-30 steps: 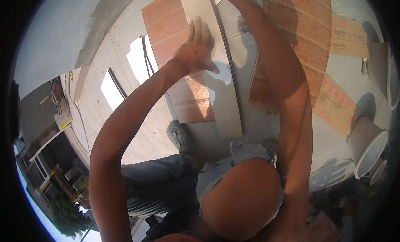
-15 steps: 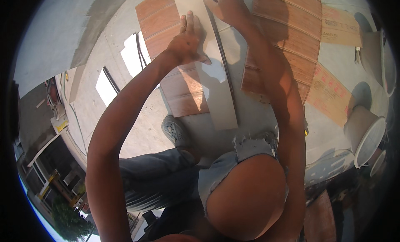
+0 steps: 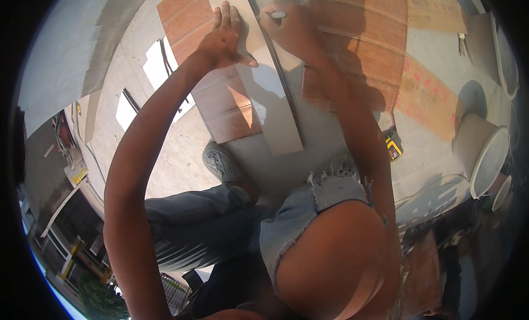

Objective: The person measures and marks wooden panels on the floor using a tape measure, a straight edge, and a marker. They repeatedly measure dimensions, draw lines, and adjust the panels before briefly handling a power tool at the end.

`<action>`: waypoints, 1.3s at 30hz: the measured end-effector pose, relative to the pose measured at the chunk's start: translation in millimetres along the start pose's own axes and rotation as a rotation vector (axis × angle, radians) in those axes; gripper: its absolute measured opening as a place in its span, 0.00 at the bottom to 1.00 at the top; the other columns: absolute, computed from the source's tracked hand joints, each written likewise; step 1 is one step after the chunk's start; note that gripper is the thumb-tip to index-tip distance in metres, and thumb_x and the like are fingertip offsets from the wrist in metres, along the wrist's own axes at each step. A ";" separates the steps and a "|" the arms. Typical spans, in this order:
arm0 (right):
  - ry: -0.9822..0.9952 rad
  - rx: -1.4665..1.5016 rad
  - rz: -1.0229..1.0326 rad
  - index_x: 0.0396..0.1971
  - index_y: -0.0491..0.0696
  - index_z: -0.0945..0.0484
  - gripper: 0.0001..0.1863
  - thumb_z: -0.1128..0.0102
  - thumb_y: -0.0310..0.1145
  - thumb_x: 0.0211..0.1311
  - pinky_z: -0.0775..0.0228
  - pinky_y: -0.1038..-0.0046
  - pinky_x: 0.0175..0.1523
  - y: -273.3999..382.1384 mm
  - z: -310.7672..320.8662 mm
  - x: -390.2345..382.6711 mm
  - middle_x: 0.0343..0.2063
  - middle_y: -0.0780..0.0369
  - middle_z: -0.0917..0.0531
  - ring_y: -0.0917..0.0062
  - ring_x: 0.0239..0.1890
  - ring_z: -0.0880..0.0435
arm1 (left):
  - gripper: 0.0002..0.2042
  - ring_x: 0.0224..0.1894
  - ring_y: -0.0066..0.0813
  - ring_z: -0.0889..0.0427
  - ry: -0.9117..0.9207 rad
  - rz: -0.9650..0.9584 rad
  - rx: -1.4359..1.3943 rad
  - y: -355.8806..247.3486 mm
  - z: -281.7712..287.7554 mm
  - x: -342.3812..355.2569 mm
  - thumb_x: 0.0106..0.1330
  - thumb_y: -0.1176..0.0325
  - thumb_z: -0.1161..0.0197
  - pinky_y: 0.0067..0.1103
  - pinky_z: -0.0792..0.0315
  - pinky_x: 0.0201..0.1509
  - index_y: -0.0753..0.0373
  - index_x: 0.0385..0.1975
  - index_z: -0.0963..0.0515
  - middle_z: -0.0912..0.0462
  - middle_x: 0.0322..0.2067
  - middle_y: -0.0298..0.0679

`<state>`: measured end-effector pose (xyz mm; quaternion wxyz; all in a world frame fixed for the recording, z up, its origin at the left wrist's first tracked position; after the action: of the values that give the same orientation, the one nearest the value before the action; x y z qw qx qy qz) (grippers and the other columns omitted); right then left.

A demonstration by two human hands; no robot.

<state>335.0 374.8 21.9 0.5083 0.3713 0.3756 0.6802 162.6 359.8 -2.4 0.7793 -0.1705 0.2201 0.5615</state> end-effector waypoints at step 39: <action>0.040 0.030 -0.063 0.43 0.41 0.17 0.09 0.34 0.23 0.64 0.20 0.66 0.48 14.8 21.3 -161.9 0.37 0.52 0.12 0.59 0.41 0.11 | 0.64 0.83 0.57 0.71 0.261 0.169 0.055 -18.4 16.2 -14.0 0.59 0.42 0.24 0.43 0.57 0.86 0.76 0.79 0.63 0.72 0.79 0.65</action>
<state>381.4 217.6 24.5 0.5162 0.3532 0.4074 0.6654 178.8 351.2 19.1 0.6983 -0.2014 0.3485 0.5919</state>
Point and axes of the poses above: each hand's wrist, its own x-axis towards the middle knuckle, its own z-axis out of the back of the hand, y = z × x, the point moved 7 cm from there along x, towards the middle knuckle
